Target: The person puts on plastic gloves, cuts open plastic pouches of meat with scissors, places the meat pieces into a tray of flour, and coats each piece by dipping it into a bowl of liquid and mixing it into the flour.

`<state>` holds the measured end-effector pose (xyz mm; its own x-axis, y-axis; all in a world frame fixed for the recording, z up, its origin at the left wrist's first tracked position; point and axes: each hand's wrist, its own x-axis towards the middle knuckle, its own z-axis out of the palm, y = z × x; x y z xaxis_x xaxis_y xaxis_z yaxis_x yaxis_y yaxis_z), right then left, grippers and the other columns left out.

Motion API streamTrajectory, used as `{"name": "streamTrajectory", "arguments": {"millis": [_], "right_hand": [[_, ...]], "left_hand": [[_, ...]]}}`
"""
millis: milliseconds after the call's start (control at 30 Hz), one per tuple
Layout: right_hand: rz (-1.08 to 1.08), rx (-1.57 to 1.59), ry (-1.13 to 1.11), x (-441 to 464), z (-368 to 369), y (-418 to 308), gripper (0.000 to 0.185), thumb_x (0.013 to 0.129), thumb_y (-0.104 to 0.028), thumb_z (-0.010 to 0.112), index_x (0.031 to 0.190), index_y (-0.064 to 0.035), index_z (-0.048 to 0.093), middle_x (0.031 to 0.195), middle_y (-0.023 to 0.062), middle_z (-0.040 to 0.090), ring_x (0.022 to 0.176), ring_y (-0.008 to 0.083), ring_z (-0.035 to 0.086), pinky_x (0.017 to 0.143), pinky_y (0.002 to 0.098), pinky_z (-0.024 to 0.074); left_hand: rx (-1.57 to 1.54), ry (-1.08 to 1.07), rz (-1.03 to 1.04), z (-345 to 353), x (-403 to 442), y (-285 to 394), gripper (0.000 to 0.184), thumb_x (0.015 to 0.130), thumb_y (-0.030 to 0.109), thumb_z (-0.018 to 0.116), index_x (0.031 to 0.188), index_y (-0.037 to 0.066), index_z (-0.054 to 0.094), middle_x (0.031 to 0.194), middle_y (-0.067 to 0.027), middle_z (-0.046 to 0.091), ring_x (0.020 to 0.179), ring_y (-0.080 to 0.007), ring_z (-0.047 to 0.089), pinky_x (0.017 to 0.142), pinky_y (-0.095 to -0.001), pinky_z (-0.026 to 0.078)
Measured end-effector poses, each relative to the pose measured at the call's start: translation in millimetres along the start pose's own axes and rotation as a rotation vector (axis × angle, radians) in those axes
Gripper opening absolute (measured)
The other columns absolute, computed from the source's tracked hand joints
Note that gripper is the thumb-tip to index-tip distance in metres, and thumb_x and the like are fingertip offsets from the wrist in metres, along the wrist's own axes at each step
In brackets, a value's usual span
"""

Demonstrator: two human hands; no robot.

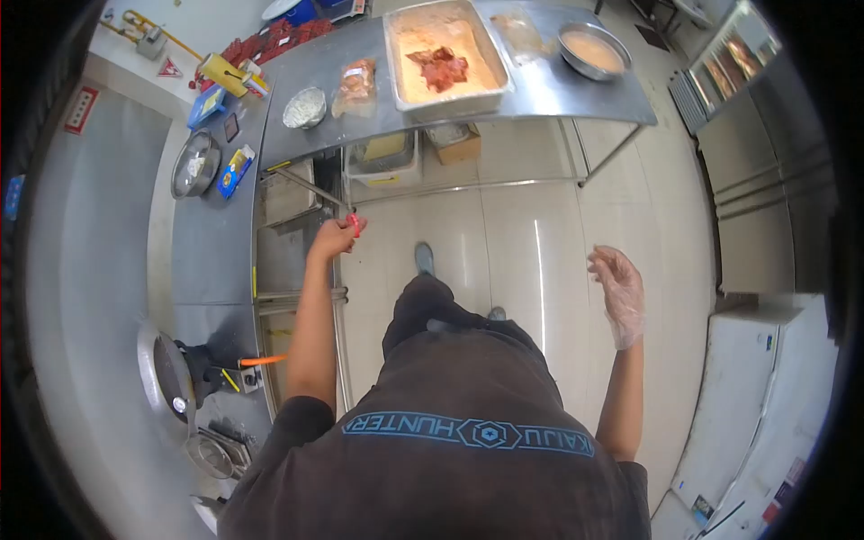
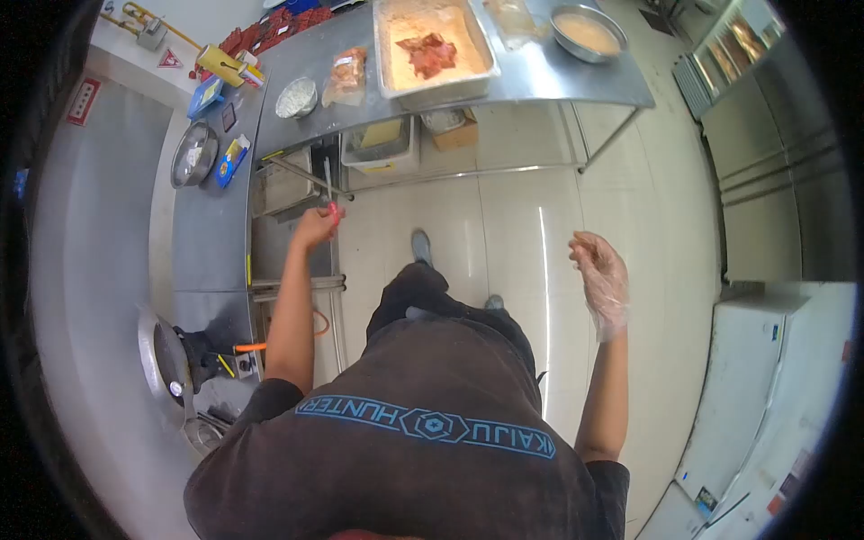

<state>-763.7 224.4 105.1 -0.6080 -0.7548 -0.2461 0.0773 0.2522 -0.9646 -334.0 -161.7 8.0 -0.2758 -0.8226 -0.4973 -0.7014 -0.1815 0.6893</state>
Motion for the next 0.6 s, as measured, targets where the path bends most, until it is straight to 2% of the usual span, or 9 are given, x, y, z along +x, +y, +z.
{"name": "streamTrajectory", "arguments": {"millis": [100,133,233,267,367,433,567,600], "right_hand": [[-0.111,-0.080,-0.134,66.9,59.1,-49.8,0.027,0.097,-0.005,0.063,0.123,0.0016,0.062,0.107,0.0089,0.069,0.094,0.0137,0.063,0.085,0.0274,0.0517],[-0.156,-0.120,-0.171,88.0,79.0,-64.2,0.026,0.096,-0.004,0.063,0.122,0.0011,0.062,0.106,0.0088,0.069,0.095,0.0136,0.063,0.085,0.0276,0.0518],[-0.129,0.115,-0.169,154.7,148.0,-66.2,0.024,0.096,-0.003,0.063,0.120,-0.0015,0.064,0.105,0.0080,0.069,0.094,0.0130,0.063,0.085,0.0275,0.0520],[-0.094,0.177,-0.143,174.7,176.5,-68.0,0.023,0.096,-0.008,0.065,0.118,-0.0030,0.066,0.104,0.0069,0.069,0.091,0.0125,0.063,0.082,0.0270,0.0523],[0.013,0.129,-0.141,227.1,268.7,-97.3,0.025,0.095,-0.013,0.067,0.117,-0.0020,0.066,0.105,0.0060,0.069,0.088,0.0120,0.063,0.079,0.0259,0.0518],[0.049,0.094,-0.251,272.8,320.1,-97.4,0.028,0.095,-0.020,0.069,0.117,-0.0024,0.066,0.105,0.0059,0.069,0.087,0.0119,0.063,0.077,0.0264,0.0514],[0.163,-0.064,-0.386,341.2,405.0,-147.5,0.030,0.094,-0.027,0.069,0.115,-0.0055,0.067,0.105,0.0054,0.069,0.091,0.0126,0.063,0.076,0.0281,0.0520],[0.179,-0.098,-0.415,353.4,414.8,-155.9,0.031,0.094,-0.028,0.070,0.115,-0.0061,0.067,0.106,0.0053,0.069,0.093,0.0129,0.063,0.076,0.0283,0.0521]], "left_hand": [[0.132,0.070,0.041,-47.8,60.5,22.2,0.055,0.078,0.056,0.079,0.074,0.003,0.068,0.063,-0.0028,0.060,0.053,-0.0112,0.056,0.050,-0.0288,0.049],[0.143,0.036,0.052,-64.4,74.6,38.0,0.055,0.080,0.055,0.077,0.074,0.002,0.068,0.063,-0.0036,0.060,0.053,-0.0119,0.058,0.049,-0.0293,0.050],[-0.134,0.021,0.009,-89.5,161.1,41.9,0.057,0.085,0.055,0.072,0.075,0.000,0.067,0.064,-0.0048,0.061,0.053,-0.0133,0.059,0.048,-0.0298,0.050],[-0.136,0.040,0.046,-89.5,187.3,40.7,0.061,0.092,0.057,0.064,0.073,-0.001,0.064,0.063,-0.0059,0.060,0.051,-0.0146,0.057,0.047,-0.0316,0.050],[-0.234,-0.038,0.101,-87.4,201.3,93.8,0.060,0.097,0.054,0.056,0.073,0.000,0.062,0.063,-0.0060,0.058,0.051,-0.0141,0.056,0.047,-0.0301,0.047],[-0.211,-0.079,0.169,-84.7,216.6,118.0,0.059,0.100,0.054,0.050,0.074,0.001,0.060,0.063,-0.0041,0.057,0.051,-0.0131,0.054,0.046,-0.0295,0.042],[-0.275,-0.257,0.359,-80.4,237.9,158.3,0.057,0.102,0.054,0.045,0.082,0.003,0.060,0.067,-0.0032,0.055,0.054,-0.0116,0.053,0.046,-0.0292,0.036],[-0.397,-0.388,0.221,-91.5,231.4,183.1,0.045,0.103,0.043,0.052,0.087,0.001,0.059,0.071,-0.0034,0.056,0.059,-0.0112,0.055,0.048,-0.0281,0.044]]}}
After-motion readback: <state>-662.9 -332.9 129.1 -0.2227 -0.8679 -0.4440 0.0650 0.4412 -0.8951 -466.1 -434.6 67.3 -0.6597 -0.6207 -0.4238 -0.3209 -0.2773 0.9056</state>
